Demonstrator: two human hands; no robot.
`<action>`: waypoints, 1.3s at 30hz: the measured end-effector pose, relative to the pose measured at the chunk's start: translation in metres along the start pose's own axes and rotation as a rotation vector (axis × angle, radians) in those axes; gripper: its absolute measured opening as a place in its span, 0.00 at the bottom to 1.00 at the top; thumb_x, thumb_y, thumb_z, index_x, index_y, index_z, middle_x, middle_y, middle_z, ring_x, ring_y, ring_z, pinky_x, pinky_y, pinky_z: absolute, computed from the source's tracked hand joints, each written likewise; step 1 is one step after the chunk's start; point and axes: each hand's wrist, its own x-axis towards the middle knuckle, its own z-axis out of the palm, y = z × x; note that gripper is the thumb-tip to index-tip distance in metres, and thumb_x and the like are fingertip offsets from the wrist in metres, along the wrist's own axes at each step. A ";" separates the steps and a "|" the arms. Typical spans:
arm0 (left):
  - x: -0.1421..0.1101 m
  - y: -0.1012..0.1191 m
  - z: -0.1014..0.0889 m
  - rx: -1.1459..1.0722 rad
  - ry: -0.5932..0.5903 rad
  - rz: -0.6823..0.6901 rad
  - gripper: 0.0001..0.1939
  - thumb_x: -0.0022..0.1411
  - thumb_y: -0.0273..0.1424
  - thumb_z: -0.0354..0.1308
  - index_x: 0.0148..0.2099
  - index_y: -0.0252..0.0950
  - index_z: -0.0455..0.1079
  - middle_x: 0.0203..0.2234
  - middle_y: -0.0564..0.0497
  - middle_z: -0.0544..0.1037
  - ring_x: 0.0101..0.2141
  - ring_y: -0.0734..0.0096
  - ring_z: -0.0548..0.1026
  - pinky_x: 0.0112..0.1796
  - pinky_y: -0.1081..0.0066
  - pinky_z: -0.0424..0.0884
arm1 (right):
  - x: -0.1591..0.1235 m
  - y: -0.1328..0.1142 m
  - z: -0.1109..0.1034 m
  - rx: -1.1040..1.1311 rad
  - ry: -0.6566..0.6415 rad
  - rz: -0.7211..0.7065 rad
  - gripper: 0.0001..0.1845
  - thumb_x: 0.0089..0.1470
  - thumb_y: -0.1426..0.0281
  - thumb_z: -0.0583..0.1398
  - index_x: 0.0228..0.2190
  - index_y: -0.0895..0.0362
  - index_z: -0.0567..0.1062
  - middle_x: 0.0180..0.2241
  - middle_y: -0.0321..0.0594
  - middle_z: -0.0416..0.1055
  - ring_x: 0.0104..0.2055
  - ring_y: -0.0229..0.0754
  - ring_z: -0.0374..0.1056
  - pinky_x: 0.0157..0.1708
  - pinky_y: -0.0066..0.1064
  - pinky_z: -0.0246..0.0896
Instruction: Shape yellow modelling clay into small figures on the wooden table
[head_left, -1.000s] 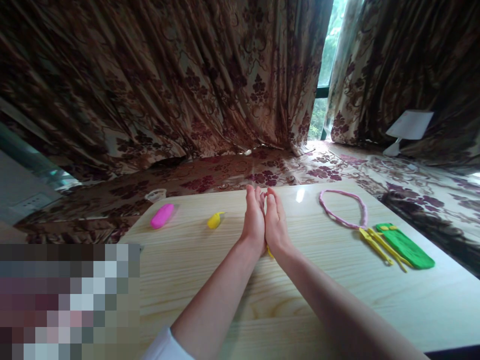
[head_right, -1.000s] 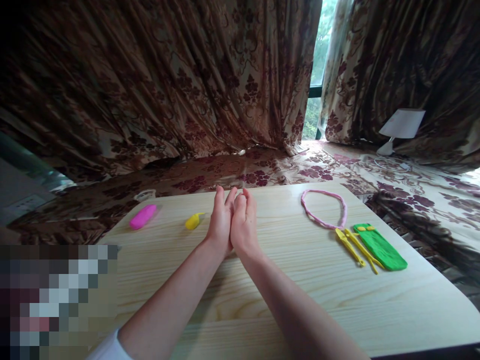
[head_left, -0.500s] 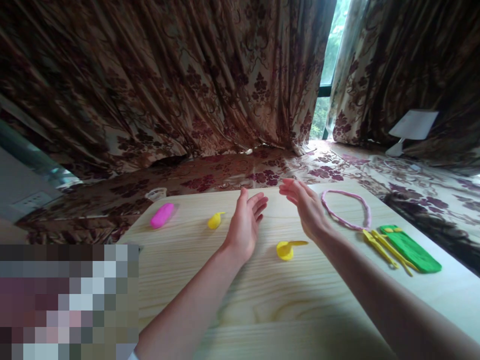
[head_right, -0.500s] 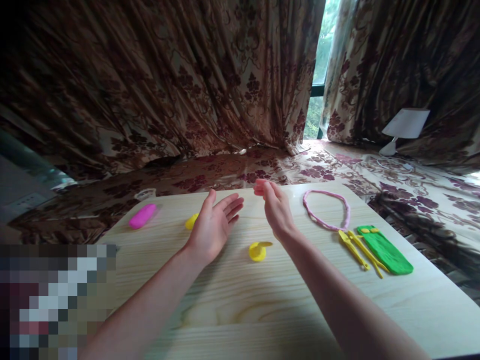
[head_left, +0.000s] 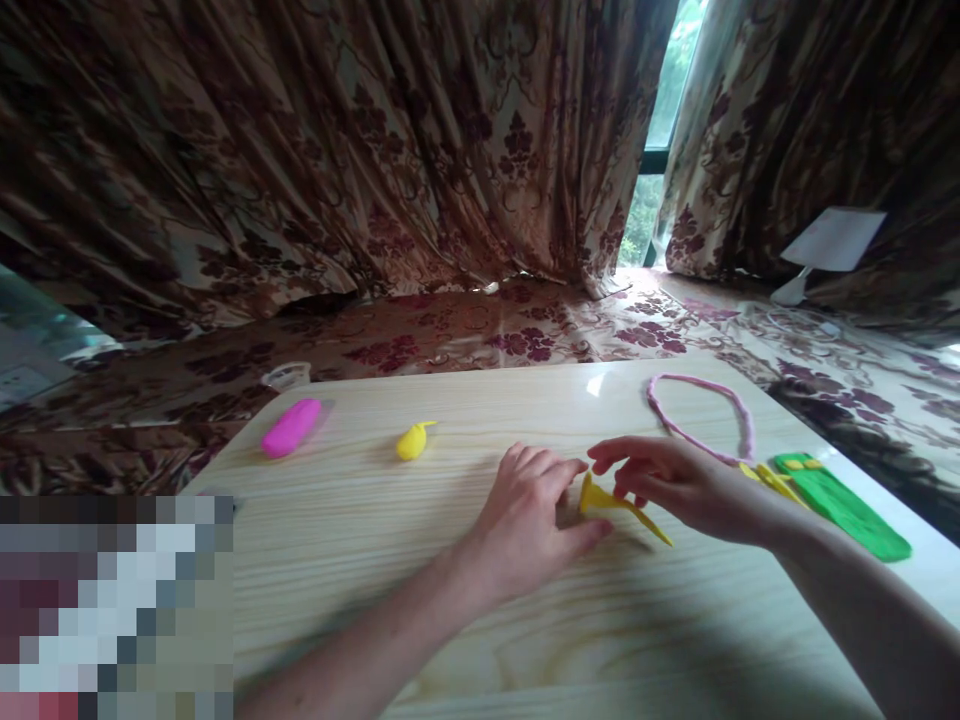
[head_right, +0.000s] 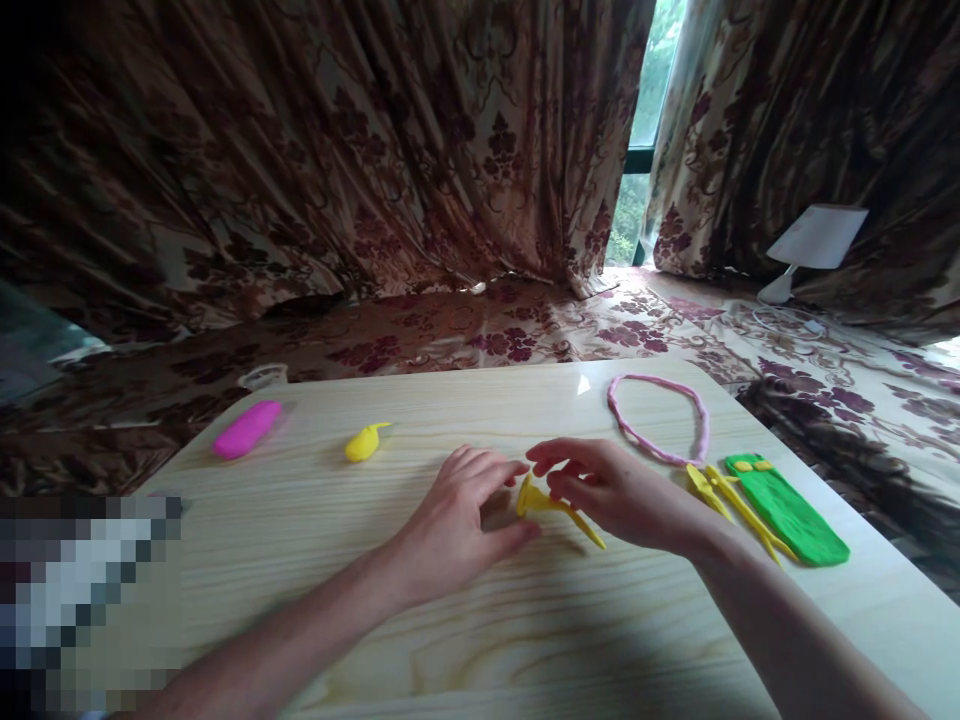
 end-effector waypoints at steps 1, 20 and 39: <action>0.003 0.001 0.003 0.021 0.022 -0.007 0.21 0.49 0.38 0.64 0.46 0.39 0.71 0.35 0.48 0.75 0.41 0.57 0.68 0.49 0.54 0.57 | 0.005 -0.003 0.000 -0.017 0.008 -0.008 0.14 0.55 0.67 0.57 0.44 0.55 0.74 0.40 0.43 0.75 0.37 0.42 0.72 0.35 0.32 0.70; -0.026 -0.050 -0.030 -0.074 0.282 -0.250 0.13 0.60 0.30 0.51 0.46 0.37 0.70 0.31 0.50 0.74 0.34 0.68 0.72 0.39 0.67 0.67 | 0.046 -0.021 0.076 -0.038 0.280 -0.223 0.10 0.53 0.69 0.60 0.39 0.54 0.72 0.35 0.38 0.69 0.33 0.37 0.68 0.29 0.28 0.65; -0.030 -0.034 -0.022 0.184 0.123 -0.076 0.06 0.58 0.33 0.57 0.36 0.39 0.74 0.29 0.51 0.71 0.36 0.65 0.69 0.41 0.63 0.63 | 0.036 -0.029 0.045 -0.048 0.074 -0.136 0.13 0.60 0.63 0.54 0.43 0.52 0.73 0.38 0.38 0.70 0.38 0.38 0.66 0.36 0.28 0.61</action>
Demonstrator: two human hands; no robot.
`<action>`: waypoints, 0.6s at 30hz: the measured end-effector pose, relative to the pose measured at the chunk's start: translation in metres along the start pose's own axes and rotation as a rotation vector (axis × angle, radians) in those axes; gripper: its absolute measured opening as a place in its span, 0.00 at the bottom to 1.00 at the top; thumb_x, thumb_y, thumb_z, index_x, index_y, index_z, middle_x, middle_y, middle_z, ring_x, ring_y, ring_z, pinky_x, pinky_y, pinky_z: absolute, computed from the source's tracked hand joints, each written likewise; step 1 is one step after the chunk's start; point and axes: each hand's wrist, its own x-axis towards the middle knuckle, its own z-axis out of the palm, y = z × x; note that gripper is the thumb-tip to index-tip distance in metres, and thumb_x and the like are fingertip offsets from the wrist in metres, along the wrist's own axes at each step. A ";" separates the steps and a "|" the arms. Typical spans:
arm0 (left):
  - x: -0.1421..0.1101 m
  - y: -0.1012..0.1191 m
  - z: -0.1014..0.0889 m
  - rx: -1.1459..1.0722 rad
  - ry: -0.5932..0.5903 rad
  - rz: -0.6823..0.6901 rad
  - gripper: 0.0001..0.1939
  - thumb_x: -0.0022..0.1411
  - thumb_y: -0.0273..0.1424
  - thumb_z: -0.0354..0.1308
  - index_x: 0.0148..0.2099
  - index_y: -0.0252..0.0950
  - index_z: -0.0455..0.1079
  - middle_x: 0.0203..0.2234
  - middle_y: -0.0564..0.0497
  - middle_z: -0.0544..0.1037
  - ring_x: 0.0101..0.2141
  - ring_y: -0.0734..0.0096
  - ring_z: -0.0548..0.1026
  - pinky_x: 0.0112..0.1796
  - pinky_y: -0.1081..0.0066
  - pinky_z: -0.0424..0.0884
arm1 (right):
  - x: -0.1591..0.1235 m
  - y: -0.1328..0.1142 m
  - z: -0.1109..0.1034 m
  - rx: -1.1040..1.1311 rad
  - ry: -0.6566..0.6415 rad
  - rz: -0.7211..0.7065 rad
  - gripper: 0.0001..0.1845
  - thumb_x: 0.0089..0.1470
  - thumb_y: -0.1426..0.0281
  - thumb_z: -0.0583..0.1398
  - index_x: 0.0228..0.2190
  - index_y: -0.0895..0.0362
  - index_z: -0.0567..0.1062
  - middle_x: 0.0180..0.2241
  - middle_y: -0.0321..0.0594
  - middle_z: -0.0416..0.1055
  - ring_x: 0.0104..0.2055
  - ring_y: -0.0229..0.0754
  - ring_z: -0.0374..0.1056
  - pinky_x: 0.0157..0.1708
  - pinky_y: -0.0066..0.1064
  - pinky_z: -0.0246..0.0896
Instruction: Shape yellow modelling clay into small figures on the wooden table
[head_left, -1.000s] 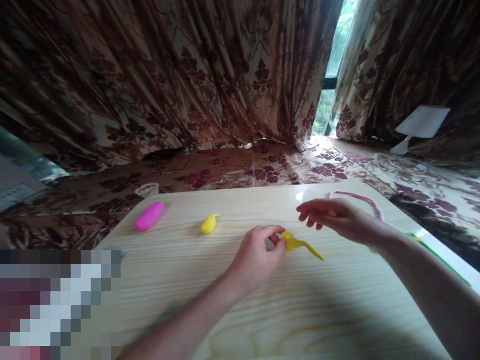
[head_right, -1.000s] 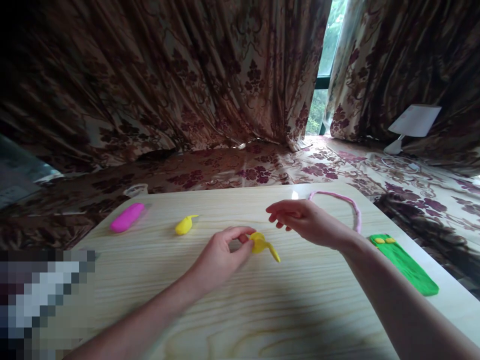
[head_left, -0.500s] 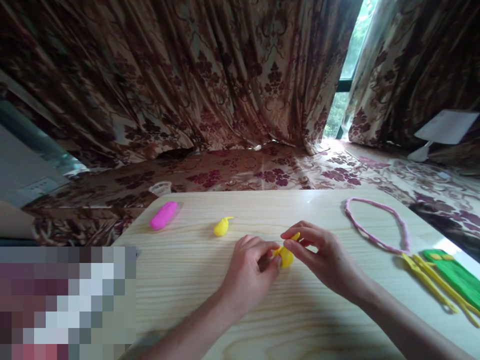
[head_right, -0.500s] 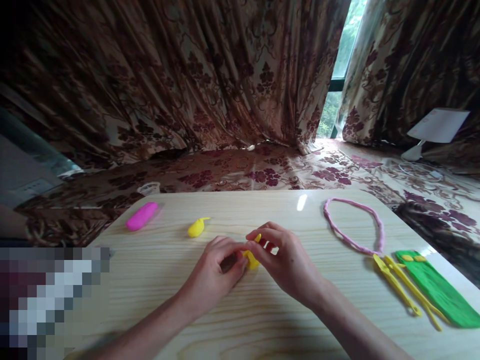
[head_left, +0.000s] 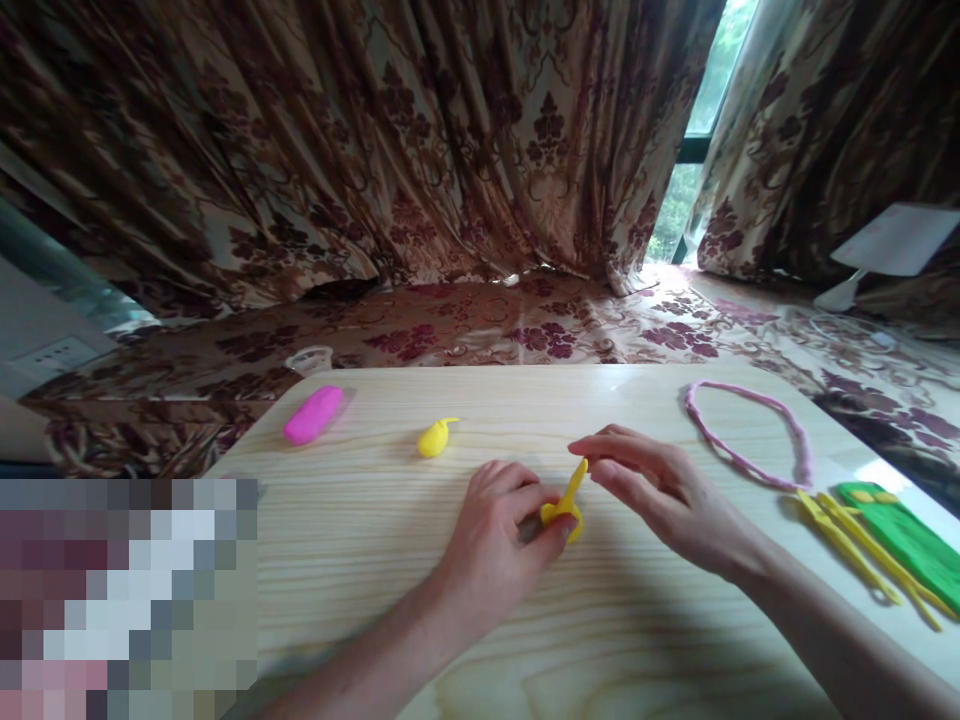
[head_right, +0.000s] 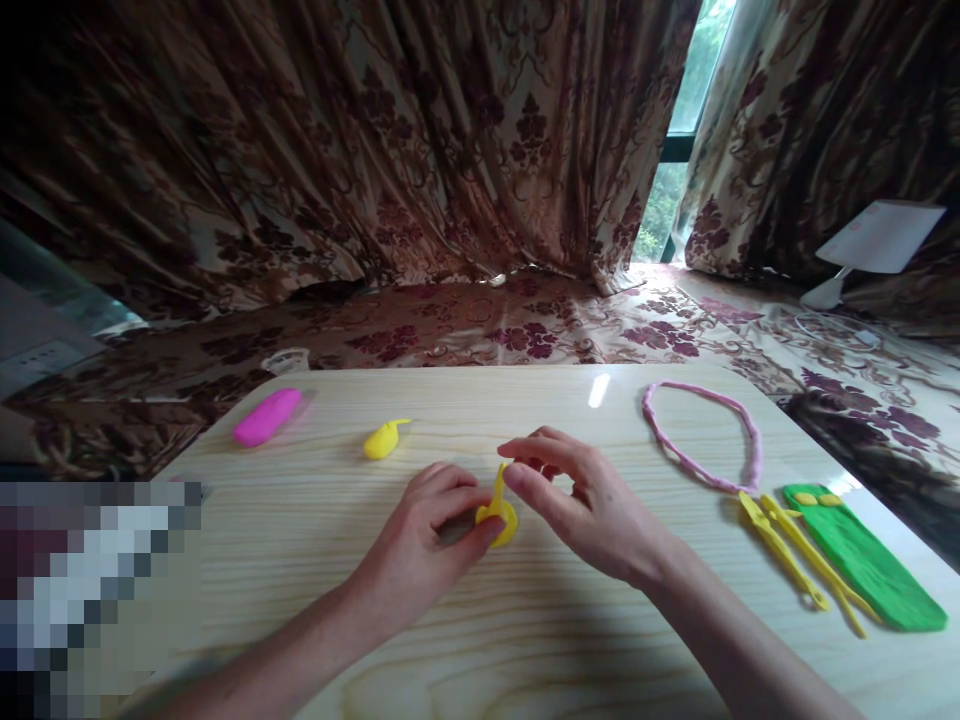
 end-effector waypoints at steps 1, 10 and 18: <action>0.000 0.000 -0.001 0.009 -0.007 -0.005 0.07 0.58 0.34 0.57 0.36 0.39 0.74 0.29 0.51 0.71 0.36 0.65 0.68 0.42 0.63 0.63 | -0.001 0.001 -0.002 -0.003 -0.021 -0.005 0.13 0.59 0.64 0.55 0.43 0.53 0.73 0.38 0.38 0.69 0.39 0.38 0.66 0.37 0.28 0.61; -0.002 -0.002 0.002 0.072 -0.026 0.018 0.11 0.58 0.36 0.57 0.43 0.40 0.75 0.30 0.50 0.71 0.37 0.64 0.68 0.42 0.62 0.63 | -0.001 0.009 0.007 -0.008 -0.114 -0.075 0.10 0.59 0.69 0.55 0.35 0.56 0.76 0.33 0.39 0.69 0.34 0.37 0.66 0.34 0.28 0.61; -0.002 -0.001 0.002 0.067 -0.010 0.028 0.11 0.57 0.35 0.58 0.43 0.41 0.75 0.31 0.50 0.72 0.37 0.64 0.68 0.42 0.62 0.63 | -0.002 0.009 0.006 0.009 -0.113 -0.084 0.09 0.59 0.69 0.55 0.35 0.57 0.75 0.34 0.40 0.69 0.35 0.38 0.66 0.35 0.29 0.62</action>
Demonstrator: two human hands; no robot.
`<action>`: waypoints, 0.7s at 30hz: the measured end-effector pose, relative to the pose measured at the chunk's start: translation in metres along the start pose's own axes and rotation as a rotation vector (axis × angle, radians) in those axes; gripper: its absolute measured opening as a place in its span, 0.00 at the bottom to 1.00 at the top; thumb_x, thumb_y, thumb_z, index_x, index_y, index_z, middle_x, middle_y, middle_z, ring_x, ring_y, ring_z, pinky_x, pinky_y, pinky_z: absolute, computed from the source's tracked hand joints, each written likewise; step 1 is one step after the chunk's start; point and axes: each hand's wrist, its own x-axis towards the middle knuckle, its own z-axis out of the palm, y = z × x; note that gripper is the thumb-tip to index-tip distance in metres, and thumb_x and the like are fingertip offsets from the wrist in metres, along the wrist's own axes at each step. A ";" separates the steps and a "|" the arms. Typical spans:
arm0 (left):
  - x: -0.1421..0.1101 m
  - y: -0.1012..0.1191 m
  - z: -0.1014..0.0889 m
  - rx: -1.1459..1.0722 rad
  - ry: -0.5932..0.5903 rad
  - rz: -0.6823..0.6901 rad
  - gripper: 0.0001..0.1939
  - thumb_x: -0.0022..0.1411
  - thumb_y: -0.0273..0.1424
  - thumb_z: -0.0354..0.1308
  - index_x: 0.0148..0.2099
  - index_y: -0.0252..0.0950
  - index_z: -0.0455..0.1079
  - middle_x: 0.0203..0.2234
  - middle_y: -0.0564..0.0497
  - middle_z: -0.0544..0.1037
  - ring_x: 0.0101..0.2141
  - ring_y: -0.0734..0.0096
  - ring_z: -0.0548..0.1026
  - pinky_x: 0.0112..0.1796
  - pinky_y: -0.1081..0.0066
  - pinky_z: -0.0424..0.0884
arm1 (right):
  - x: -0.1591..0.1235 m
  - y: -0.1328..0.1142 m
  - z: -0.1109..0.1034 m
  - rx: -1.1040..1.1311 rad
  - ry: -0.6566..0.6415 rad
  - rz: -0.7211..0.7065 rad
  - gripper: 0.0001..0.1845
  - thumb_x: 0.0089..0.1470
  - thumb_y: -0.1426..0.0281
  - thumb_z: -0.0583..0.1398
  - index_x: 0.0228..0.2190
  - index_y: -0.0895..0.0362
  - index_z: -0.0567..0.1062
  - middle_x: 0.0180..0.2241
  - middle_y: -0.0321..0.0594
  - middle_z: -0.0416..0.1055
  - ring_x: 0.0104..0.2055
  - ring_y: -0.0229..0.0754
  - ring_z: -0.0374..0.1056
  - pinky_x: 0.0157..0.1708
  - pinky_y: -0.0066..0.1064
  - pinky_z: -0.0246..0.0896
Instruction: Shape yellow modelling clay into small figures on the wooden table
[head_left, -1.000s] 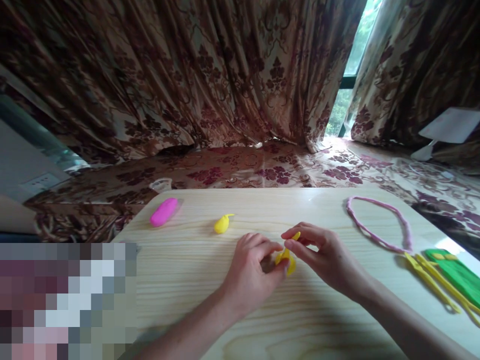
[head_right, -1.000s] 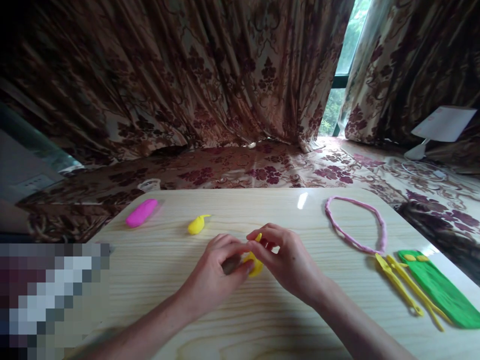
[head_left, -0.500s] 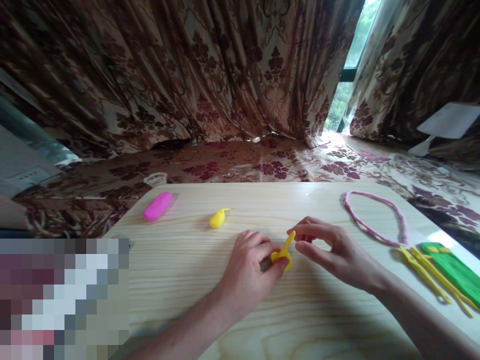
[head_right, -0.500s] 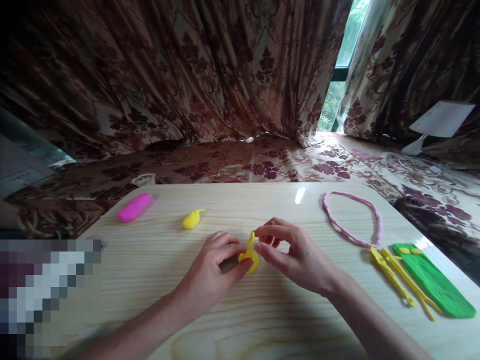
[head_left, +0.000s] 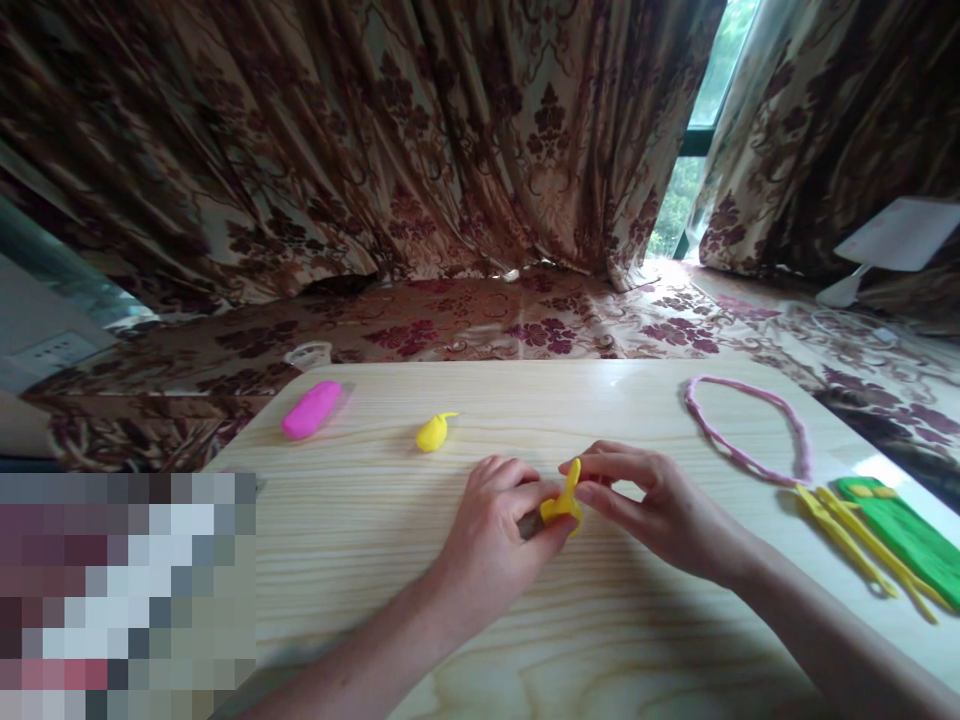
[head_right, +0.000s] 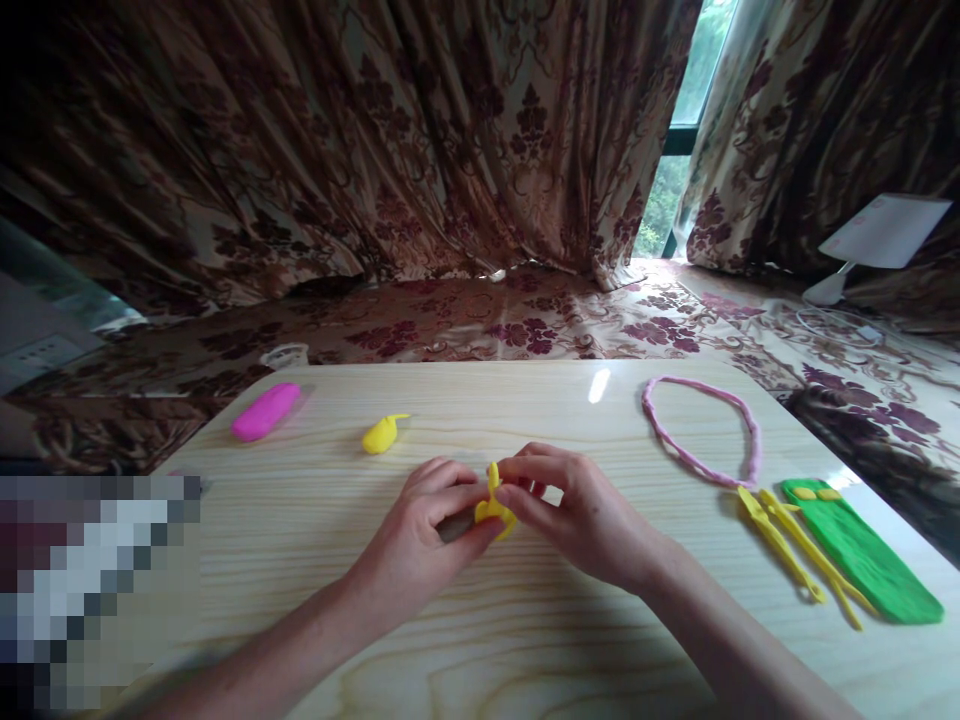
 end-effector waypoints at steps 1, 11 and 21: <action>0.000 0.000 0.000 -0.003 0.002 0.003 0.11 0.57 0.35 0.59 0.42 0.41 0.75 0.31 0.50 0.72 0.38 0.64 0.68 0.42 0.62 0.63 | 0.000 0.000 -0.001 -0.008 -0.001 0.007 0.09 0.59 0.70 0.55 0.36 0.57 0.75 0.34 0.40 0.69 0.35 0.38 0.66 0.35 0.29 0.62; 0.000 -0.002 0.002 -0.015 0.012 0.014 0.11 0.56 0.34 0.59 0.43 0.45 0.75 0.29 0.50 0.72 0.36 0.63 0.68 0.40 0.62 0.63 | -0.001 0.006 0.007 -0.037 -0.016 0.023 0.05 0.55 0.73 0.58 0.31 0.57 0.75 0.31 0.38 0.68 0.32 0.37 0.66 0.33 0.28 0.62; 0.000 0.000 0.002 0.008 -0.010 0.008 0.11 0.58 0.36 0.57 0.43 0.43 0.75 0.30 0.50 0.73 0.37 0.63 0.69 0.41 0.61 0.63 | -0.001 0.001 0.007 -0.101 0.051 0.002 0.06 0.55 0.69 0.59 0.33 0.58 0.74 0.32 0.39 0.69 0.33 0.37 0.65 0.34 0.29 0.62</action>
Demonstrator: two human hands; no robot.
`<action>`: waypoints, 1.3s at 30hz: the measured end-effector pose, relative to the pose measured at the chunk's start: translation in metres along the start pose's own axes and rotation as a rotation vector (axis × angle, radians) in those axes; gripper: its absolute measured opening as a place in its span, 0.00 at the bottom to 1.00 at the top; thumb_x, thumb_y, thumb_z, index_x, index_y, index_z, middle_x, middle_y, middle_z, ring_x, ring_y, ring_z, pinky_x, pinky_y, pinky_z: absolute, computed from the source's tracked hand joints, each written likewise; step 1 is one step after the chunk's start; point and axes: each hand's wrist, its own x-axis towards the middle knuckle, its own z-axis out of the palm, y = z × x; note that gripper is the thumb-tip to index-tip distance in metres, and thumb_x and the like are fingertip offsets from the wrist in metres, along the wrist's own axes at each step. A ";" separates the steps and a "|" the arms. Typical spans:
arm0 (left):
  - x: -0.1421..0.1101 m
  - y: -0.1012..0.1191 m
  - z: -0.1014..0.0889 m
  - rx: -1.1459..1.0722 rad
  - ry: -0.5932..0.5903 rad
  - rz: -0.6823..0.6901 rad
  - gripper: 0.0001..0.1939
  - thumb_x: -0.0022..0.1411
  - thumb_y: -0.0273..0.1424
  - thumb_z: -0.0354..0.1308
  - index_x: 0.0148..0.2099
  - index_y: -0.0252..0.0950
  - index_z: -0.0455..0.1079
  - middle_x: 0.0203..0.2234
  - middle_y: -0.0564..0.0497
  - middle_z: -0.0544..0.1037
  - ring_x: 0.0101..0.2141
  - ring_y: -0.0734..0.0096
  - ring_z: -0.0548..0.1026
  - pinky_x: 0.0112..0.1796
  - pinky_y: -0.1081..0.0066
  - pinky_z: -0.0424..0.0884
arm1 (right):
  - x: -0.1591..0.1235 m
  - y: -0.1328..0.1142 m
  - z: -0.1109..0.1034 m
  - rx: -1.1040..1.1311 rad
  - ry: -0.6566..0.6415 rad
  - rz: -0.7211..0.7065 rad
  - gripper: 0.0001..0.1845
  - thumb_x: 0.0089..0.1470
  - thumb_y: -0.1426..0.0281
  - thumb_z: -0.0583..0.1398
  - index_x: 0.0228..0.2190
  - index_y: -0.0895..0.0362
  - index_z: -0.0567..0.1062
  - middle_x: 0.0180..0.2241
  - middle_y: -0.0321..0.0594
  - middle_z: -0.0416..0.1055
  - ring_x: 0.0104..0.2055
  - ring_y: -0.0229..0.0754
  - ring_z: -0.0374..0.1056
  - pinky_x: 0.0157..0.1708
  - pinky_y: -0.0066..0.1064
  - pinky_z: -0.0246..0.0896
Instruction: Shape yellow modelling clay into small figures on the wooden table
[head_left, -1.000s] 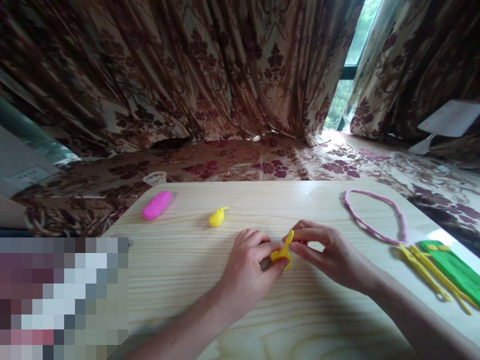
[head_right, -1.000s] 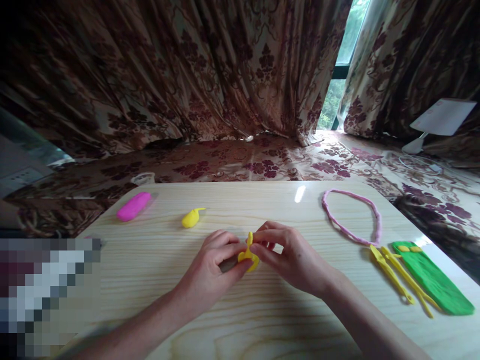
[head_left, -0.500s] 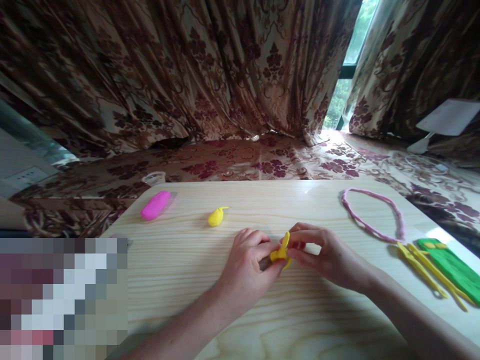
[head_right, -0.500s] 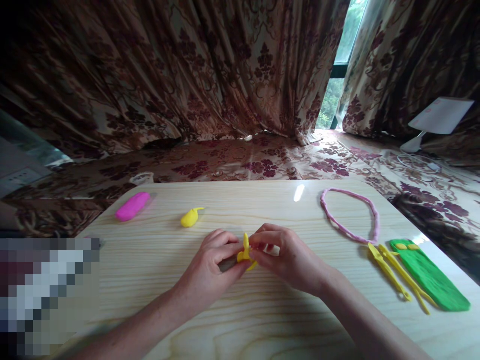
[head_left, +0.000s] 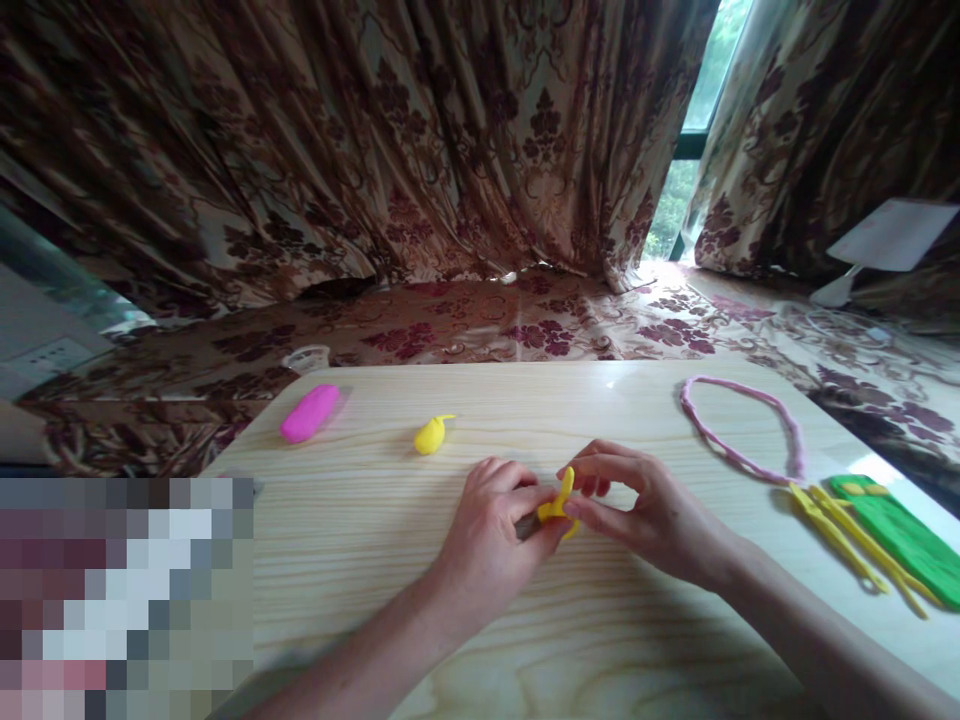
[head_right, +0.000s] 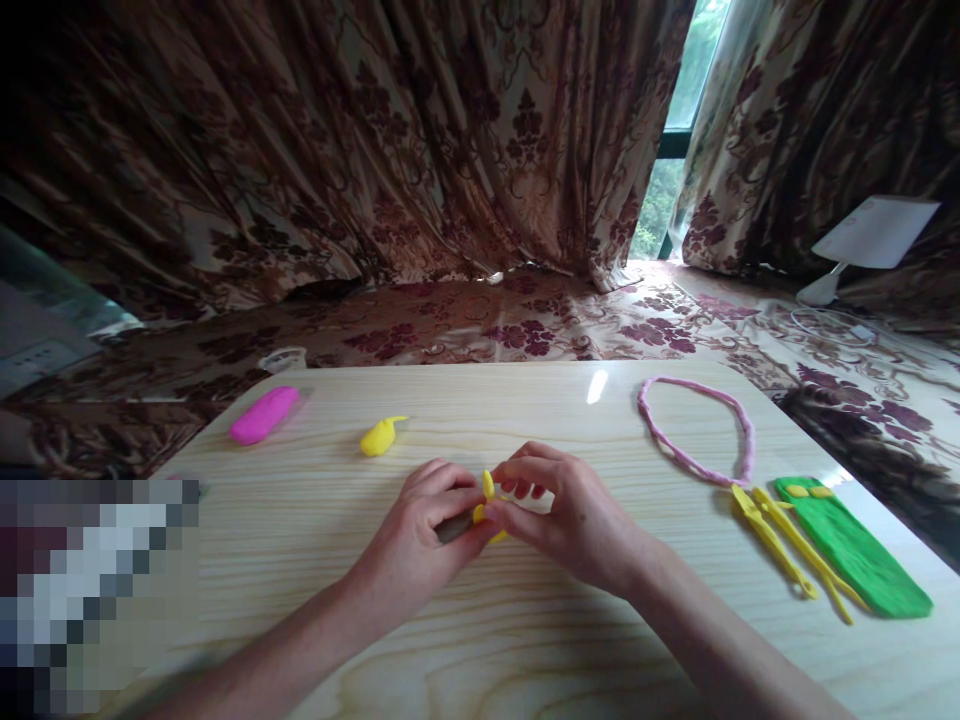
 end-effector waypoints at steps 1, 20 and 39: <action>0.000 0.000 0.000 0.003 0.003 0.004 0.11 0.58 0.36 0.57 0.43 0.43 0.75 0.31 0.49 0.73 0.37 0.63 0.69 0.41 0.61 0.63 | 0.000 -0.001 0.000 -0.004 0.014 -0.011 0.06 0.54 0.68 0.59 0.34 0.58 0.74 0.32 0.39 0.69 0.33 0.37 0.66 0.35 0.30 0.63; 0.000 -0.002 0.001 0.019 0.013 0.008 0.09 0.57 0.35 0.58 0.41 0.42 0.75 0.31 0.50 0.72 0.36 0.64 0.68 0.42 0.61 0.64 | 0.001 -0.004 -0.003 0.074 0.090 -0.058 0.08 0.56 0.69 0.58 0.35 0.55 0.77 0.34 0.40 0.71 0.34 0.38 0.67 0.32 0.28 0.62; -0.001 -0.004 0.003 -0.011 0.042 0.019 0.07 0.56 0.33 0.59 0.38 0.40 0.75 0.32 0.50 0.73 0.38 0.64 0.69 0.44 0.60 0.63 | 0.005 -0.004 -0.001 0.063 0.178 -0.083 0.08 0.57 0.70 0.57 0.36 0.56 0.76 0.33 0.40 0.71 0.34 0.39 0.69 0.34 0.29 0.64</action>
